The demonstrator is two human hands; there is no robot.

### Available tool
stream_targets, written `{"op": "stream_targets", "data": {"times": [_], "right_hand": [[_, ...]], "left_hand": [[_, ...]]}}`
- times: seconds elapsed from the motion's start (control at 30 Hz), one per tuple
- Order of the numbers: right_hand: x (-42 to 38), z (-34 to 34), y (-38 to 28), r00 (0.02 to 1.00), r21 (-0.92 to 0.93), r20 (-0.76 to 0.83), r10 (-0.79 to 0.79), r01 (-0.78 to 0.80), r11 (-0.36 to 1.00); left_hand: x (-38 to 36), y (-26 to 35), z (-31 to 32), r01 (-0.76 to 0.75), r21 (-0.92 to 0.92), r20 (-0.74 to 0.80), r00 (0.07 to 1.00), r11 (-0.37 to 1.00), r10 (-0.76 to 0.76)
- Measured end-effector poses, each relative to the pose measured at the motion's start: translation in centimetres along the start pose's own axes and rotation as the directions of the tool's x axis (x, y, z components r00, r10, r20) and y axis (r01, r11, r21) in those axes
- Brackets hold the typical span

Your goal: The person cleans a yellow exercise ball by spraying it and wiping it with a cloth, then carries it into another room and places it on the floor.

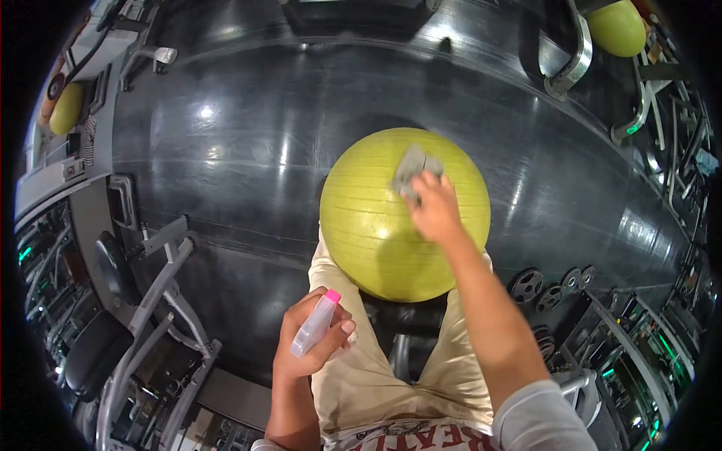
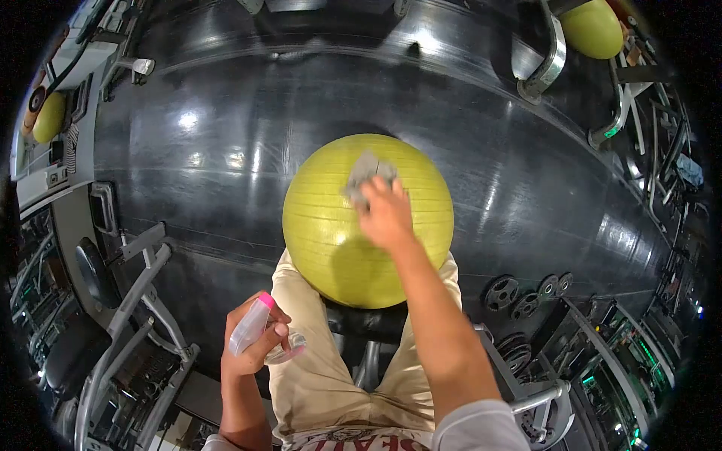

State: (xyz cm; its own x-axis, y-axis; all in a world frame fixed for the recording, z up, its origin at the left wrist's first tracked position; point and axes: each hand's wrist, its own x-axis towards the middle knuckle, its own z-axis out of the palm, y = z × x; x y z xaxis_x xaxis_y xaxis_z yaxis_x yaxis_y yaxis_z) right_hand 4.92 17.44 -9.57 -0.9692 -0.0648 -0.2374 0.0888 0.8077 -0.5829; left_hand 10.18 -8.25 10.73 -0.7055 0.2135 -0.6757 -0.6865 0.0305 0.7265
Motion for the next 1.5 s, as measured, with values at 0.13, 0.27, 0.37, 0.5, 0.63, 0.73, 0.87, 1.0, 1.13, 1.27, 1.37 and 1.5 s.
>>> {"op": "stream_targets", "data": {"times": [0.13,0.27,0.37,0.5,0.63,0.73,0.87,1.0,1.13,1.27,1.37,1.5], "right_hand": [[-13.3,1.9,-3.7,0.996,0.000,0.083,-0.032,0.032,0.999],[-22.2,5.7,-4.5,0.901,0.014,0.420,0.104,-0.121,0.993],[-26.1,8.1,-2.7,0.770,0.056,0.617,0.165,-0.252,0.966],[-16.8,-2.5,-3.0,0.607,0.225,0.775,0.177,-0.526,0.820],[-6.6,-11.1,0.0,0.938,0.458,0.226,0.264,-0.342,0.821],[1.6,-10.8,3.7,0.977,0.125,0.050,0.207,-0.212,0.969],[-0.2,-0.5,7.8,0.940,0.071,-0.189,0.285,-0.276,0.959],[-9.7,1.8,2.5,0.893,0.228,-0.278,0.353,-0.295,0.928],[-19.6,6.0,-1.0,0.897,0.324,-0.195,0.397,-0.323,0.889],[-28.8,13.2,-2.0,0.814,0.164,0.463,0.349,-0.466,0.869],[-30.6,15.3,-2.5,0.743,0.100,0.568,0.355,-0.490,0.866],[-15.9,-1.3,-4.2,0.664,0.405,0.691,0.286,-0.684,0.607]], "left_hand": [[0.2,0.9,1.2,0.040,-0.077,-0.008,0.999,0.996,-0.040],[-0.1,2.0,3.2,-0.019,-0.148,0.049,0.998,0.989,0.026],[-0.8,1.9,3.3,-0.035,-0.111,0.065,0.997,0.993,0.042],[-1.4,-0.1,1.1,-0.033,-0.033,0.026,0.999,0.999,0.034],[-1.3,0.4,0.9,0.025,0.002,-0.007,1.000,1.000,-0.025],[-1.0,1.1,1.2,0.013,0.049,0.052,0.999,0.999,-0.015],[-0.7,1.9,2.2,-0.006,0.006,0.083,0.997,1.000,0.006],[-0.5,1.4,2.6,0.064,-0.126,0.073,0.996,0.990,-0.055],[-0.3,1.4,3.2,0.028,-0.138,0.142,0.990,0.990,-0.008],[-0.8,1.7,3.4,-0.014,-0.128,0.179,0.983,0.992,0.037],[-0.9,0.9,2.4,-0.051,-0.105,0.120,0.991,0.993,0.064],[-1.1,0.9,1.3,0.000,-0.106,0.088,0.996,0.994,0.010]]}}
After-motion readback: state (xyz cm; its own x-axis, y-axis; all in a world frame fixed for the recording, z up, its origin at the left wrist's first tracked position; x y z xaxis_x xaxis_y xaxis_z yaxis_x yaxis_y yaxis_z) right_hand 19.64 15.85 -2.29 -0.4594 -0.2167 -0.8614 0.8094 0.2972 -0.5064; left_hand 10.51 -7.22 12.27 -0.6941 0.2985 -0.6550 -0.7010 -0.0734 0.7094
